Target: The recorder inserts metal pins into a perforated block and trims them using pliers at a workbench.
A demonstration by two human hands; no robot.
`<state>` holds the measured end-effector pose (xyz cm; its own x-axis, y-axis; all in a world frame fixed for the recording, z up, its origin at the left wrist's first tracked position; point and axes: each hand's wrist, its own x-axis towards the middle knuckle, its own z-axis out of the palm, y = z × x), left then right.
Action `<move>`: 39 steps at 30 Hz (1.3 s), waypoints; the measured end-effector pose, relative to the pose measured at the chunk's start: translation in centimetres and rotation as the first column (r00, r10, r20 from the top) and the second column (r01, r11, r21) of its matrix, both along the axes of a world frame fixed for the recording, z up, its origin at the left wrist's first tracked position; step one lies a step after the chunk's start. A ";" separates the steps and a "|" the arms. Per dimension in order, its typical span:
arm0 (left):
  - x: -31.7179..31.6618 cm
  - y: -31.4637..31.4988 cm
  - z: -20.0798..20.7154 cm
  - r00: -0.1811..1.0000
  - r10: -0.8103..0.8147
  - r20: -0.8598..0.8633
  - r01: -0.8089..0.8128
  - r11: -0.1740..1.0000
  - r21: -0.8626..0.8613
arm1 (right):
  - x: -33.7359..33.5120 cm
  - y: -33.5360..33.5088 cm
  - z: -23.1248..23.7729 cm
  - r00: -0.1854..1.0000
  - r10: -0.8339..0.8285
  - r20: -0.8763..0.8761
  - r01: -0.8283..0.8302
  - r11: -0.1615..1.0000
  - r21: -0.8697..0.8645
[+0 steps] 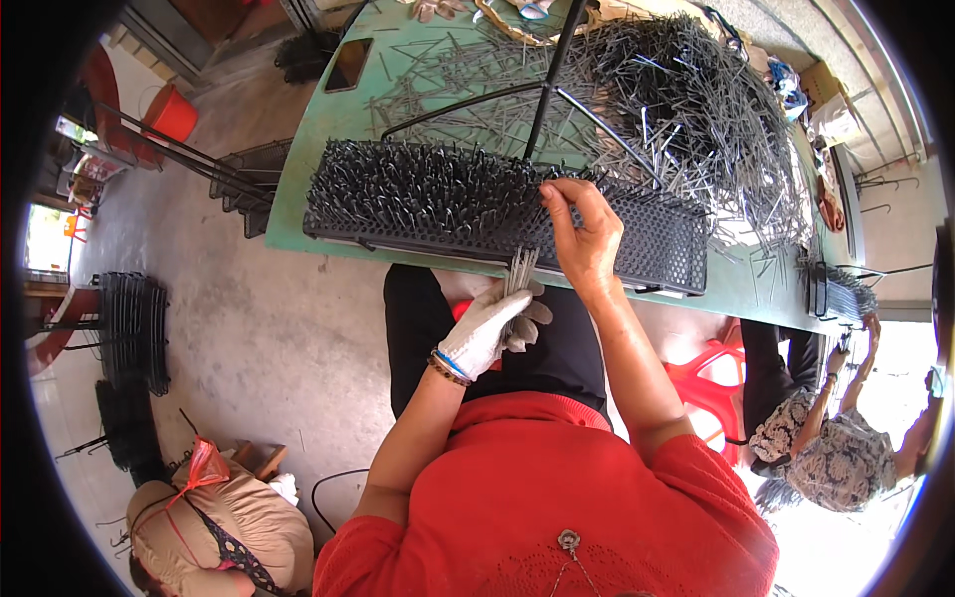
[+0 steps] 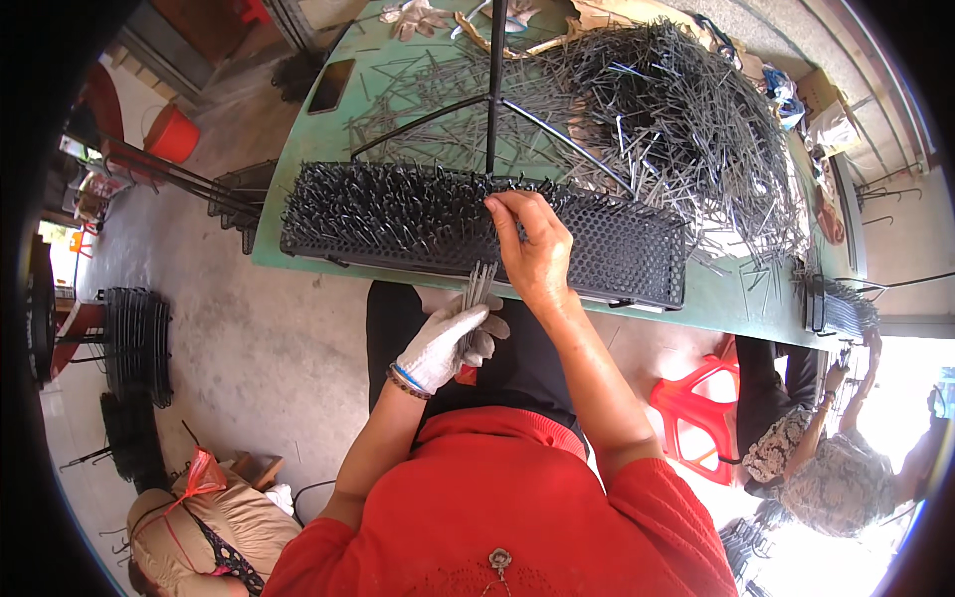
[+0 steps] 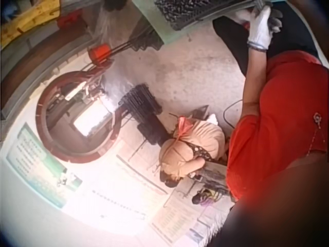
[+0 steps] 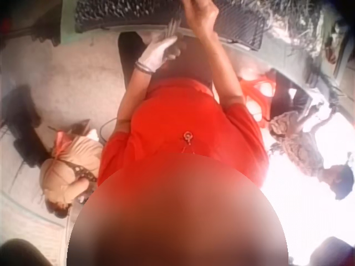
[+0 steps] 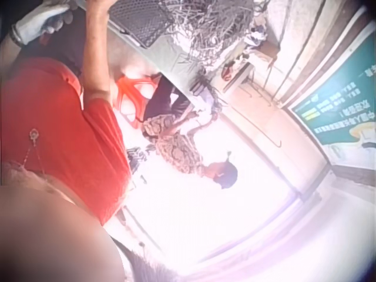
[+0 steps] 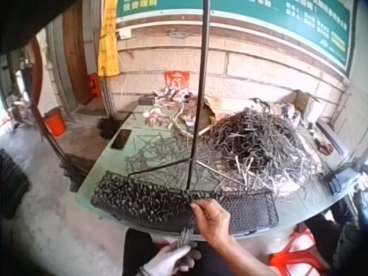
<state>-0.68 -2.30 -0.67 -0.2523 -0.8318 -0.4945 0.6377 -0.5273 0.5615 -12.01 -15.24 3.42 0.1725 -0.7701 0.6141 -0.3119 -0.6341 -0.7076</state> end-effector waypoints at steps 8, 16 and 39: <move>-0.1 -0.1 -0.5 1.000 -0.005 0.004 0.005 1.000 -0.027 | 0.2 -0.1 -0.1 0.991 -0.027 -0.132 0.001 0.981 -0.196; 0.0 -0.1 -0.5 1.000 -0.001 0.003 0.001 1.000 -0.031 | 0.3 -0.2 -1.6 0.979 -0.072 -0.189 0.020 0.965 -0.262; -0.3 -0.2 0.3 0.995 0.068 -0.079 -0.080 0.983 -0.164 | -2.9 2.5 0.7 0.973 0.210 -0.100 -0.123 0.831 0.542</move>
